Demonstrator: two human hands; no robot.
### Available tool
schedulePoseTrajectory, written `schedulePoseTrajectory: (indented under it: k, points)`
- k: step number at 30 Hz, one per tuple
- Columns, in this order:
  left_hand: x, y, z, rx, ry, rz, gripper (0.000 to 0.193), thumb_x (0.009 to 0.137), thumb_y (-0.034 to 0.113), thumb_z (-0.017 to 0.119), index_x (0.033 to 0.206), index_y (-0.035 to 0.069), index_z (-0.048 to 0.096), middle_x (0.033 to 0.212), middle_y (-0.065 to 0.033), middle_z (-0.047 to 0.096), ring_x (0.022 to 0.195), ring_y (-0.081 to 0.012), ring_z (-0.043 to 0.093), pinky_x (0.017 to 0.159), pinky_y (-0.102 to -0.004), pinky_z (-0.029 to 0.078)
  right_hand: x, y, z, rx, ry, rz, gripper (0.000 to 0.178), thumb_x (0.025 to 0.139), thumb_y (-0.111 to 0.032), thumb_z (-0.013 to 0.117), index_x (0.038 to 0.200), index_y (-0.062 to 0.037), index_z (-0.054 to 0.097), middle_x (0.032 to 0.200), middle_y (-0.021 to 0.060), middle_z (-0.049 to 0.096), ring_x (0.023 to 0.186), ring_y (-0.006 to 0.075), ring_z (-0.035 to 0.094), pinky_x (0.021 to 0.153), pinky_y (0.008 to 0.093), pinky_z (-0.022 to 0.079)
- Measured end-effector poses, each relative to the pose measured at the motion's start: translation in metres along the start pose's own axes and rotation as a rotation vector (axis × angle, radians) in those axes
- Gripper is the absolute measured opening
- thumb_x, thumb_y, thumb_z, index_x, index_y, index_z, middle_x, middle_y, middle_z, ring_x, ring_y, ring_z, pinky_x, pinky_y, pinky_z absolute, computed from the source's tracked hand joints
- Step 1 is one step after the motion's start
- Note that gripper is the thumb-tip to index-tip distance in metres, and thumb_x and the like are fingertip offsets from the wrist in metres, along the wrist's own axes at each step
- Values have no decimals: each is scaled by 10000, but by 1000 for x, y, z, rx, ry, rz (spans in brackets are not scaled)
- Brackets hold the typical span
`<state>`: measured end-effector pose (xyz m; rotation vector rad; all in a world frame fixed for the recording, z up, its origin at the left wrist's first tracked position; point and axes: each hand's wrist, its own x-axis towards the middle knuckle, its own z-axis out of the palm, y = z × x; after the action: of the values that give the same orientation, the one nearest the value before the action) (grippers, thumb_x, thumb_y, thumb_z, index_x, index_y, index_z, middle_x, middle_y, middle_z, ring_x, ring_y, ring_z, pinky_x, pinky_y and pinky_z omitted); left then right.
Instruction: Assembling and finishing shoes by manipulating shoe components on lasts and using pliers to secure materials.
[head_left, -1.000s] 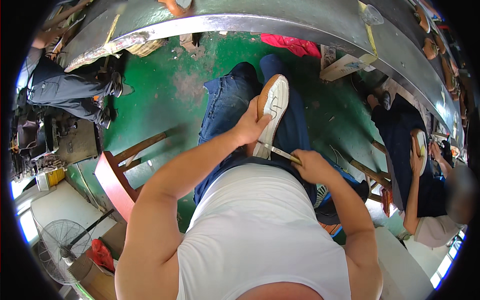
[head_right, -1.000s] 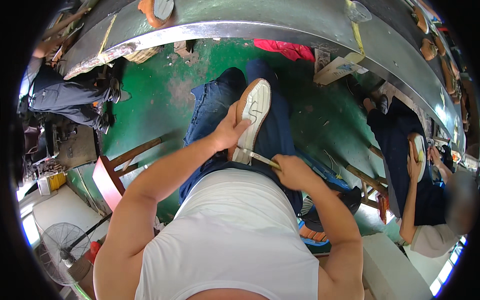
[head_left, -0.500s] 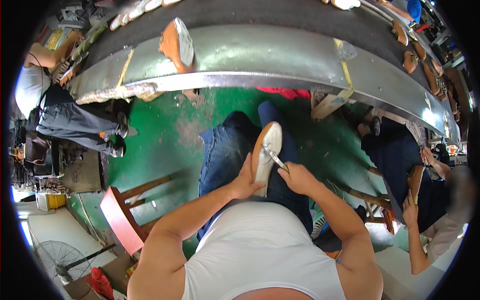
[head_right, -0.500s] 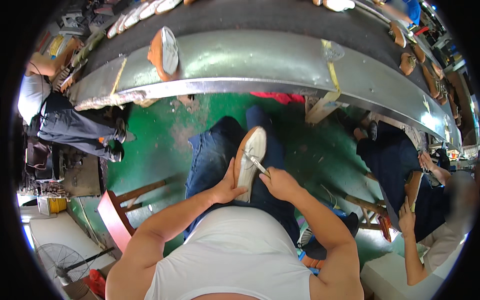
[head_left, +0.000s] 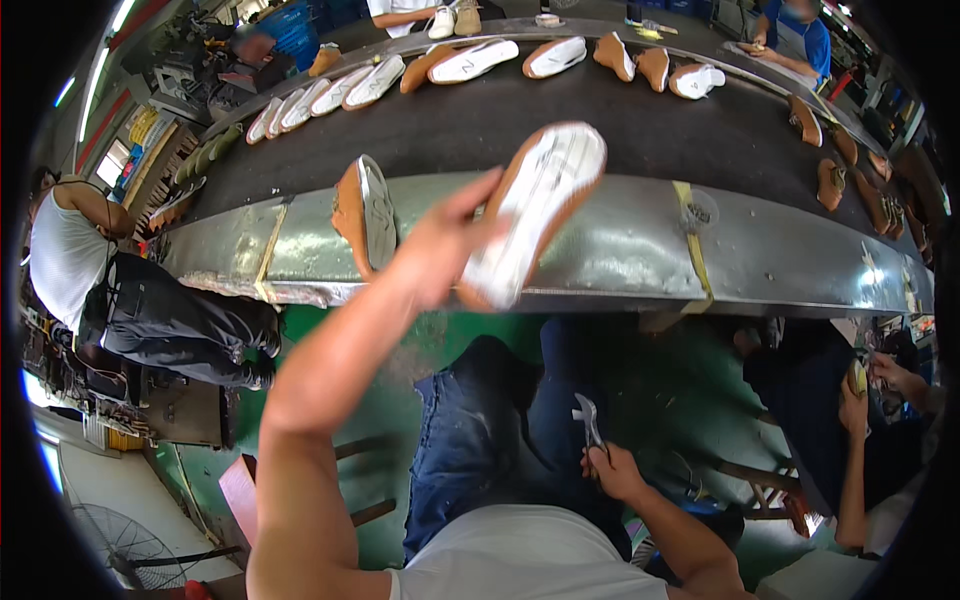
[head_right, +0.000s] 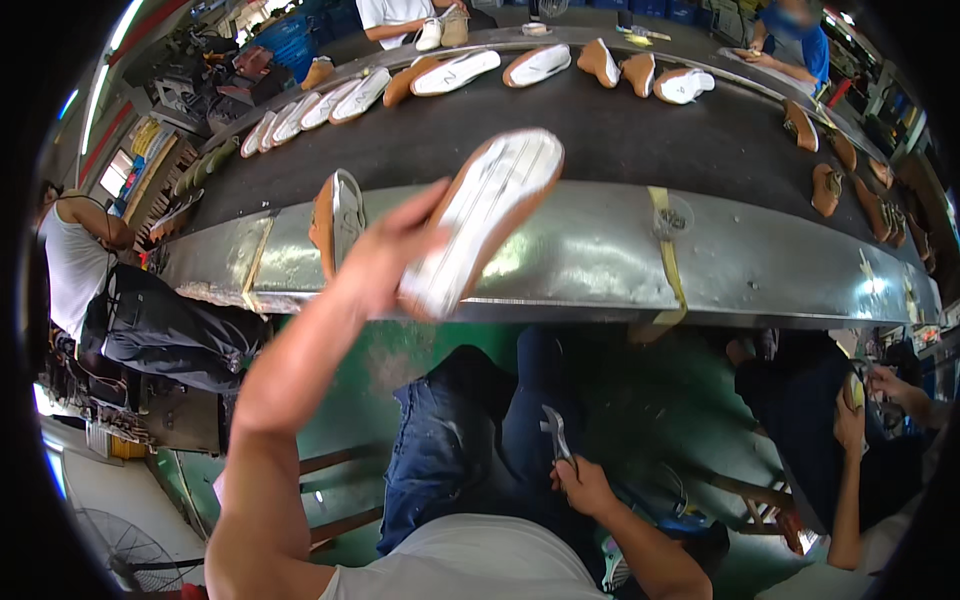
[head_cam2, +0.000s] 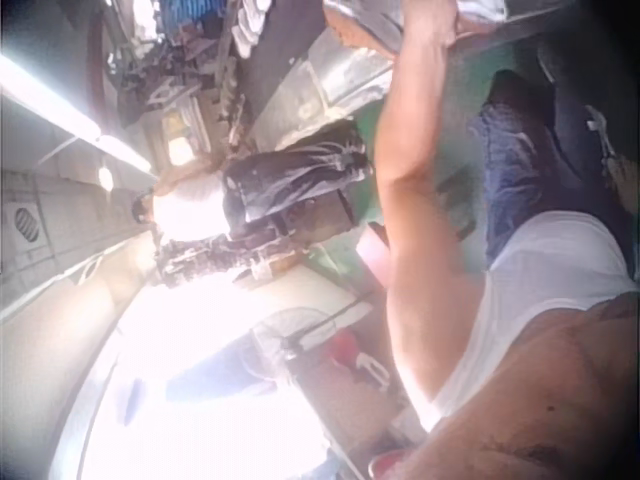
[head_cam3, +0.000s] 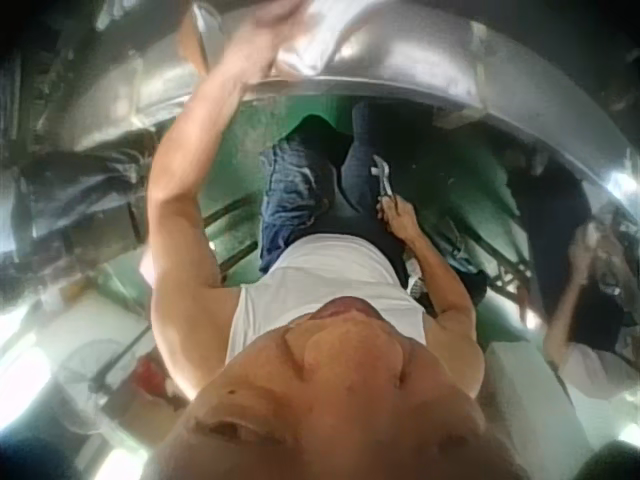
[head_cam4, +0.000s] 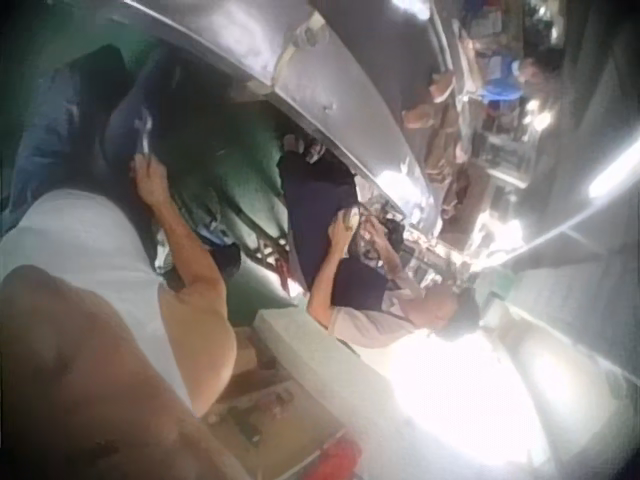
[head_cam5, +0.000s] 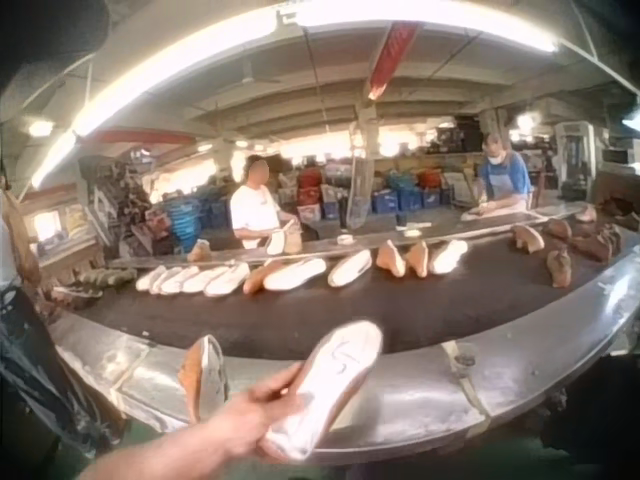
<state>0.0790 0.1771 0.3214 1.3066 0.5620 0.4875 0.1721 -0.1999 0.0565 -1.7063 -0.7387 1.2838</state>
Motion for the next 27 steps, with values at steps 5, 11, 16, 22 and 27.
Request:
schedulePoseTrajectory:
  k: [5, 11, 16, 22, 27]
  points:
    - [189, 10, -33, 1382, 283, 293, 457, 859, 189, 692, 1271, 10, 610, 1205, -150, 678, 1097, -325, 654, 930, -430, 507, 7, 6, -2, 103, -56, 38, 386, 1049, -301, 467, 1056, 59, 608, 836, 106, 682, 719, 160, 657, 680, 308, 533]
    - [238, -38, -69, 2321, -359, 12, 354, 910, 181, 545, 1250, 155, 640, 1180, -192, 670, 1087, -338, 652, 910, -457, 524, 12, 6, -10, 250, -59, 69, 412, 1060, -314, 452, 1086, 77, 580, 900, 129, 672, 749, 187, 662, 689, 323, 539]
    - [191, 26, -153, 2008, 553, -67, 370, 863, 289, 655, 1177, 101, 602, 1244, -133, 654, 1172, -345, 614, 976, -468, 499, 21, 6, -7, 280, -75, 90, 423, 1062, -334, 434, 1083, 61, 583, 896, 133, 674, 735, 185, 662, 628, 309, 525]
    - [99, 29, -278, 719, 447, -707, 522, 845, 413, 752, 1247, 111, 612, 1194, -130, 647, 1068, -311, 636, 832, -640, 516, 15, -18, -1, 213, -49, 72, 335, 1030, -251, 505, 1006, 62, 622, 824, 110, 687, 704, 168, 670, 656, 311, 537]
    - [25, 7, -222, 232, 176, -193, 576, 852, 340, 775, 1314, 75, 553, 1100, -91, 689, 957, -213, 676, 772, -449, 590, -4, -28, 10, 9, -12, -34, 268, 966, -236, 605, 971, 29, 647, 777, 81, 681, 699, 149, 662, 662, 308, 529]
